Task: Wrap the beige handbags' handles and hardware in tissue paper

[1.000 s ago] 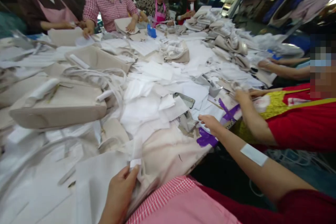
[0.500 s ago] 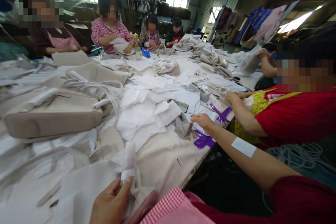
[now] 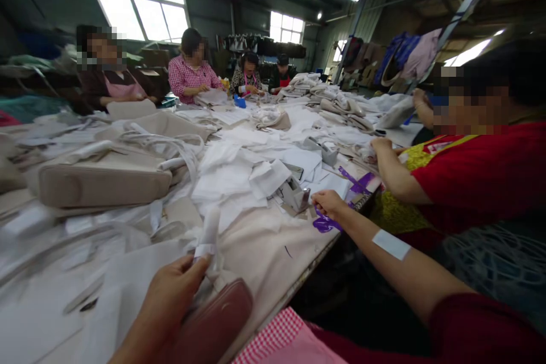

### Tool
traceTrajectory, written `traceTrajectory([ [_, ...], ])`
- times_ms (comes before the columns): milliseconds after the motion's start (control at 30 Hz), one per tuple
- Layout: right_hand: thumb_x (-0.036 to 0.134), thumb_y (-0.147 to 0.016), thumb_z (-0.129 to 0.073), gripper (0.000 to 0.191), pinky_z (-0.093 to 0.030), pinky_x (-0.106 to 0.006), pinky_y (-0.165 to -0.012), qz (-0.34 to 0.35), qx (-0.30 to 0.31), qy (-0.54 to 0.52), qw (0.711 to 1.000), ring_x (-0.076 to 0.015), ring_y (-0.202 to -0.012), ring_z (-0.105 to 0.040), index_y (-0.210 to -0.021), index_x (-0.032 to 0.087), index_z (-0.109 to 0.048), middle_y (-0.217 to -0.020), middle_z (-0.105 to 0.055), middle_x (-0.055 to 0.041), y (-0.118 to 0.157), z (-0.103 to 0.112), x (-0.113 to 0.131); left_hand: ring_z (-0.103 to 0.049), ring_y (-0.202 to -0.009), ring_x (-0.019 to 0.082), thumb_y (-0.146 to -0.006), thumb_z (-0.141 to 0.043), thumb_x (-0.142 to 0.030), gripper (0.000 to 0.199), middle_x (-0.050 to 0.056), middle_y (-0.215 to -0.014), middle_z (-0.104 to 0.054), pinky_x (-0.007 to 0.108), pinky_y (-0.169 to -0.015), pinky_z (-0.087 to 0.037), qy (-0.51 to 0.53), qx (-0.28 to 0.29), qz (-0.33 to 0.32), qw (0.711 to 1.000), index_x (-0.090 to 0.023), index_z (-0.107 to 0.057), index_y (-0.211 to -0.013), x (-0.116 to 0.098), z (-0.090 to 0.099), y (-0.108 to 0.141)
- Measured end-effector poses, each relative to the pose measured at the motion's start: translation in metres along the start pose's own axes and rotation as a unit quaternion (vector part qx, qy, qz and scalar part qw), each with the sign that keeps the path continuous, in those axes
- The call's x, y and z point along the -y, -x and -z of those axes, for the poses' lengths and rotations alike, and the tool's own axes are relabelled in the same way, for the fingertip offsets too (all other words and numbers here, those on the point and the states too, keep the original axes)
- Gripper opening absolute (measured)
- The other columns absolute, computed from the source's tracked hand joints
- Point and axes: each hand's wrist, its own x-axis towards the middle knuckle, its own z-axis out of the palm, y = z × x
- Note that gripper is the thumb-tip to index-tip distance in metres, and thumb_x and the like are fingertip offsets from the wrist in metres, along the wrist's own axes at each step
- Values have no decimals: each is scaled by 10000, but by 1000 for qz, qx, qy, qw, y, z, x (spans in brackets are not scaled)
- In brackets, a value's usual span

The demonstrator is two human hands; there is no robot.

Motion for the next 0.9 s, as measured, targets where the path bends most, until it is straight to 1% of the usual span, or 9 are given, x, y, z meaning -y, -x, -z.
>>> traceTrajectory([
  [133, 154, -750, -634, 258, -192, -204, -341, 16, 1, 37, 999, -57, -324, -317, -530, 163, -501, -381, -414, 51, 22, -2, -8, -581, -580, 213, -741, -548, -550, 434, 17, -586, -651, 268, -528, -356, 1, -20, -29, 999, -154, -724, -743, 2, -5, 1],
  [200, 184, -714, -664, 245, -194, -217, -348, 34, 32, 48, 998, -67, -335, -334, -522, 165, -513, -378, -432, 34, 38, -3, -9, -503, -510, 171, -743, -541, -526, 417, 2, -524, -576, 257, -486, -294, 7, -30, -36, 999, -146, -705, -691, 2, -7, 4],
  [267, 272, -718, -673, 187, -244, -212, -372, 61, 92, 41, 993, -71, -374, -378, -609, 161, -569, -465, -519, 22, 54, -12, -3, -436, -475, 140, -740, -546, -484, 378, -15, -488, -504, 252, -469, -255, 13, -41, -45, 998, -144, -681, -645, 0, -9, 6],
  [333, 359, -724, -678, 212, -288, -201, -406, 101, 184, 13, 978, -68, -421, -415, -710, 162, -601, -563, -581, 17, 73, -34, 12, -399, -461, 122, -744, -548, -439, 340, -25, -477, -460, 250, -461, -237, 22, -47, -54, 997, -147, -650, -601, -2, -11, 6],
  [400, 412, -732, -679, 261, -298, -195, -426, 139, 278, -14, 950, -68, -448, -428, -746, 161, -608, -590, -594, 15, 99, -67, 32, -384, -458, 111, -753, -546, -417, 329, -28, -483, -450, 248, -459, -233, 25, -50, -48, 997, -147, -632, -588, -2, -13, 6],
  [500, 387, -740, -680, 240, -284, -197, -426, 198, 358, 8, 912, -70, -452, -423, -710, 153, -639, -563, -607, 3, 139, -122, 61, -375, -462, 103, -764, -557, -418, 324, -30, -503, -459, 248, -462, -235, 26, -45, -44, 998, -142, -641, -616, -3, -13, 9],
  [600, 328, -732, -686, 199, -287, -201, -427, 231, 362, 34, 903, -76, -450, -438, -638, 155, -654, -533, -623, -5, 160, -164, 76, -363, -467, 103, -769, -572, -442, 344, -37, -495, -444, 254, -466, -229, 21, -48, -63, 997, -153, -607, -585, -6, -12, 14],
  [667, 296, -720, -694, 193, -284, -203, -419, 221, 349, 55, 909, -77, -437, -438, -593, 157, -648, -498, -614, -2, 162, -178, 79, -370, -473, 107, -775, -575, -459, 375, -37, -480, -435, 259, -479, -235, 7, -58, -79, 995, -165, -561, -543, -8, -11, 16],
  [900, 330, -722, -712, 236, -264, -205, -359, 133, 341, 88, 926, -70, -376, -414, -591, 163, -608, -482, -606, -2, 153, -187, 76, -376, -489, 121, -793, -548, -407, 361, -34, -473, -414, 277, -500, -213, -18, -68, -89, 993, -177, -535, -515, -6, -12, 11],
])
